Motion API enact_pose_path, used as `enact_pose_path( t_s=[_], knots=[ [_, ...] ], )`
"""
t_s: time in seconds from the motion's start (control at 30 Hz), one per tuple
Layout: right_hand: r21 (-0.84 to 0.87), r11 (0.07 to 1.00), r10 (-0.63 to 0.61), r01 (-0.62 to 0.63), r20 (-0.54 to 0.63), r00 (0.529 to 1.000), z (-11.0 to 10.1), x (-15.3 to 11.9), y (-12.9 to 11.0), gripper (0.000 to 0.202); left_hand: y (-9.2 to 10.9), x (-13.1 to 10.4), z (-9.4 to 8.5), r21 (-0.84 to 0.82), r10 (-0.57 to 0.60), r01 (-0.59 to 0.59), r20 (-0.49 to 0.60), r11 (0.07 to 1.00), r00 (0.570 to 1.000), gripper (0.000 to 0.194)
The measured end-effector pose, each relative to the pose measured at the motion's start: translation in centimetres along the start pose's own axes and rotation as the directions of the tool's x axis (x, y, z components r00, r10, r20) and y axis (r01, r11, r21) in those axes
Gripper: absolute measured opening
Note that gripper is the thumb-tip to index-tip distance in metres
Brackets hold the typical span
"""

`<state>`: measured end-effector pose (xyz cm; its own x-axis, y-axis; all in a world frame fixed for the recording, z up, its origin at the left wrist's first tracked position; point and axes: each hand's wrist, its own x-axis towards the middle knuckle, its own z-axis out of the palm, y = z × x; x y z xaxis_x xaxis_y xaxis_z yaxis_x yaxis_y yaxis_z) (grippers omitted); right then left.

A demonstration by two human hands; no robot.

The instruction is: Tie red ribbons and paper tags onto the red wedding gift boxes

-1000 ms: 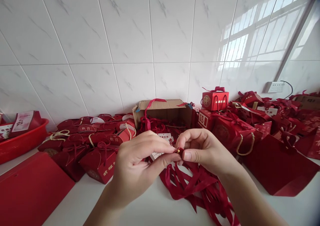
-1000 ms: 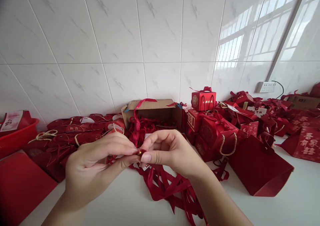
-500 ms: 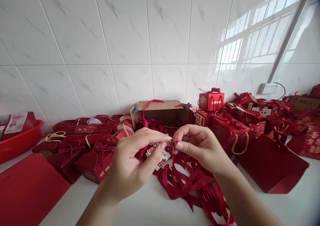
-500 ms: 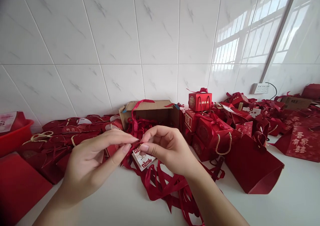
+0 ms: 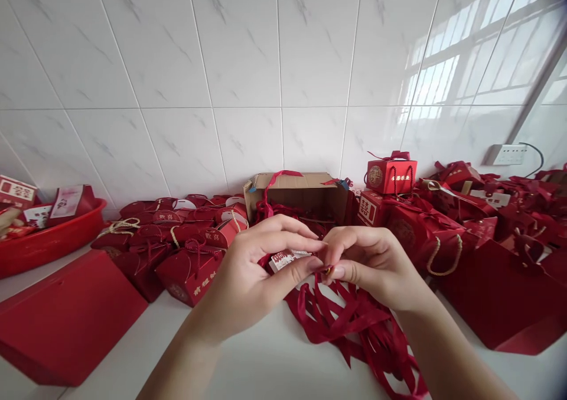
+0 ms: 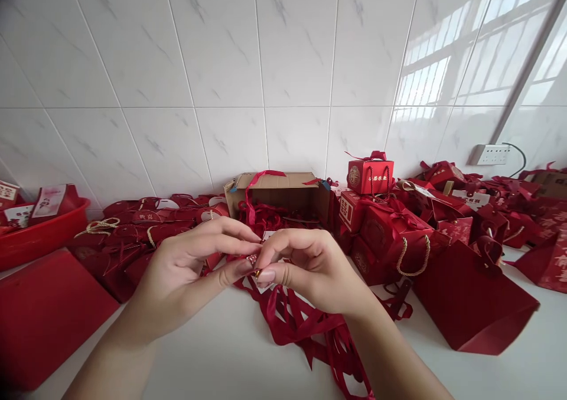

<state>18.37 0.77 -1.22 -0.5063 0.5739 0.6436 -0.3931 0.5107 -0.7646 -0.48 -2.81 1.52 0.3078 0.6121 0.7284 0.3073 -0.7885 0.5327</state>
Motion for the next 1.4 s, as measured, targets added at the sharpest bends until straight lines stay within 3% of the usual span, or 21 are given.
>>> enact_pose_path(
  t_s=[0.23,0.47,0.73,0.93,1.13,1.4],
  knots=[
    [-0.147,0.986,-0.077,0.081,0.032,0.997,-0.3,0.0,-0.1,0.006,0.1,-0.2,-0.3,0.073,0.033,-0.037,0.06,0.997,0.998,0.017],
    [-0.429,0.886,-0.203,0.174,-0.023,0.979,0.5,0.1,0.5,0.003,-0.4,-0.1,-0.5,0.194,0.031,-0.044,0.07,0.98,0.997,0.015],
    [-0.472,0.837,-0.3,0.275,0.022,0.954,0.7,0.2,0.6,0.006,-0.7,0.0,-1.0,0.099,-0.055,0.034,0.214,0.994,0.975,0.013],
    [-0.427,0.847,-0.294,0.316,0.118,0.949,0.8,0.1,0.2,0.009,-0.9,0.0,-1.3,-0.01,-0.083,0.091,0.322,0.996,0.943,0.013],
    [-0.477,0.802,-0.341,0.359,0.127,0.931,0.9,0.3,0.3,0.011,-0.6,0.0,-1.1,0.054,-0.07,0.057,0.27,0.997,0.96,0.016],
    [-0.545,0.764,-0.397,0.344,0.023,0.917,2.1,0.1,0.3,0.013,-0.9,0.0,-1.4,0.145,0.077,-0.091,0.103,0.985,0.992,0.017]
  ],
)
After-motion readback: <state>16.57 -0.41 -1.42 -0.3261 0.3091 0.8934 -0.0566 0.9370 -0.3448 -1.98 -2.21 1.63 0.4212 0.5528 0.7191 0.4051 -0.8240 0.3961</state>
